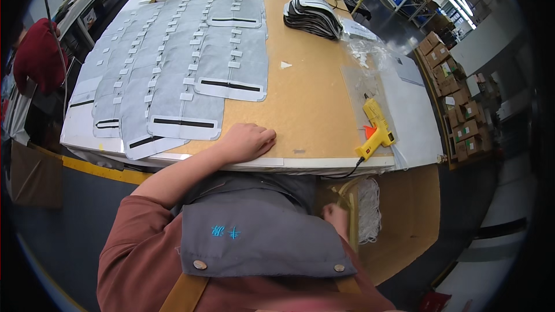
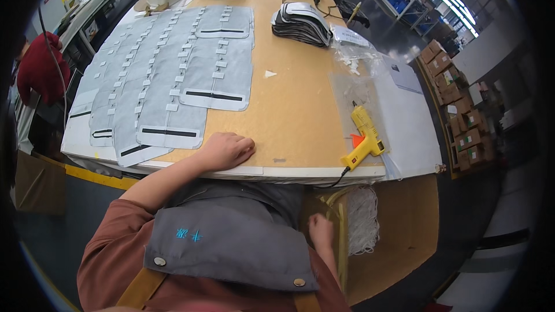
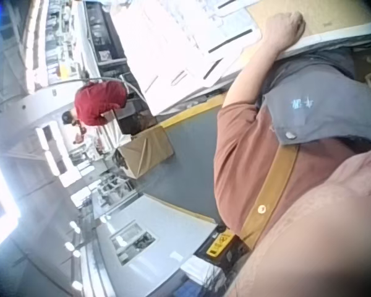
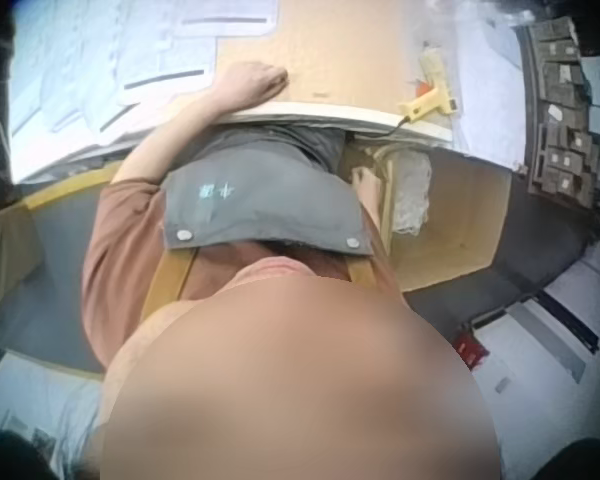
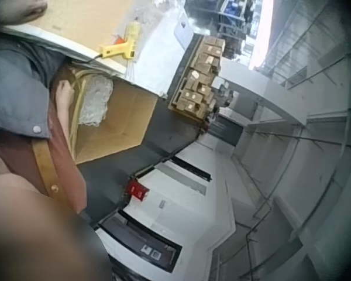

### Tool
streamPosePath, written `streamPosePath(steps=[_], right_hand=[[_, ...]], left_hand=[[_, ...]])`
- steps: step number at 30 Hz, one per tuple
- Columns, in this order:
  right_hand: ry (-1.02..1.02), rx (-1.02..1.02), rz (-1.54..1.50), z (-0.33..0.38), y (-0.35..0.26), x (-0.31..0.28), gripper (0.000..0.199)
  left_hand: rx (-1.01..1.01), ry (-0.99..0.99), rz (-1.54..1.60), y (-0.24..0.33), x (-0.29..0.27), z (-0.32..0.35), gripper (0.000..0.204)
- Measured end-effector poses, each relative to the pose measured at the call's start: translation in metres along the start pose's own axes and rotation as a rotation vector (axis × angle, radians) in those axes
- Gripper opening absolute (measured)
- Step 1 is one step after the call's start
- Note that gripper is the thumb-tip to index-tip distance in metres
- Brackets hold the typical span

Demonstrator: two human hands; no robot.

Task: Use a hot glue gun to attach small white velcro or padding squares to grey fabric bag components.

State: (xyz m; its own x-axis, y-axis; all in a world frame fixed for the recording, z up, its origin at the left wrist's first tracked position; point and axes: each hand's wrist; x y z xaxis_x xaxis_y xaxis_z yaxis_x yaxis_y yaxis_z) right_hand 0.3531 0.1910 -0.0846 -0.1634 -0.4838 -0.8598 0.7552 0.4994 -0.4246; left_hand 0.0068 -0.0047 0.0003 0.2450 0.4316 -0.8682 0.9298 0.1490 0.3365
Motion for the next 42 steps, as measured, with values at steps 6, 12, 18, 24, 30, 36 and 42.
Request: streamPosePath(steps=[6,12,18,24,30,36,42], right_hand=[[-0.031,-0.579,-1.12,0.009,-0.16,-0.132,0.026],[-1.337,-1.256,-1.246,0.013,-0.271,-0.184,0.066],[-1.297,-1.616,-1.495,-0.015,-0.288,-0.156,0.075],[-0.439,-0.893,-0.717,-0.066,-0.285,-0.145,0.012],[-0.012,-0.971,-0.303,-0.137,-0.284,-0.079,0.038],[0.167,-0.974,-0.035,-0.212,-0.312,-0.024,0.063],[0.239,-0.989,0.084,-0.257,-0.356,0.009,0.068]], left_hand=[[0.025,0.03,0.06,-0.001,0.004,-0.008,0.014],[-0.06,0.073,0.052,-0.003,-0.002,-0.01,0.013],[-0.049,0.129,0.074,0.001,-0.002,-0.012,0.012],[-0.045,0.136,0.074,-0.004,-0.004,-0.012,0.014],[-0.052,0.129,0.089,-0.009,0.001,-0.006,0.012],[-0.019,0.179,0.073,-0.011,0.006,-0.004,0.015],[-0.107,0.225,-0.037,-0.011,0.009,0.004,0.013]])
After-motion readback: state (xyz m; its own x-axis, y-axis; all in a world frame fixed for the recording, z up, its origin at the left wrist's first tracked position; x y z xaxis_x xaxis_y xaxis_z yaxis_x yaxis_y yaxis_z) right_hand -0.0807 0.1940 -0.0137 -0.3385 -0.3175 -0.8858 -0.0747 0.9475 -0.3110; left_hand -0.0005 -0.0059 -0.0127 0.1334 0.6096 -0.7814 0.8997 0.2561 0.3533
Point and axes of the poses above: each hand's wrist, its own z-axis away from the middle knuckle, its own x-axis out of the palm, y = z × x, and after that the axes turned 1 degree about y, right-handed
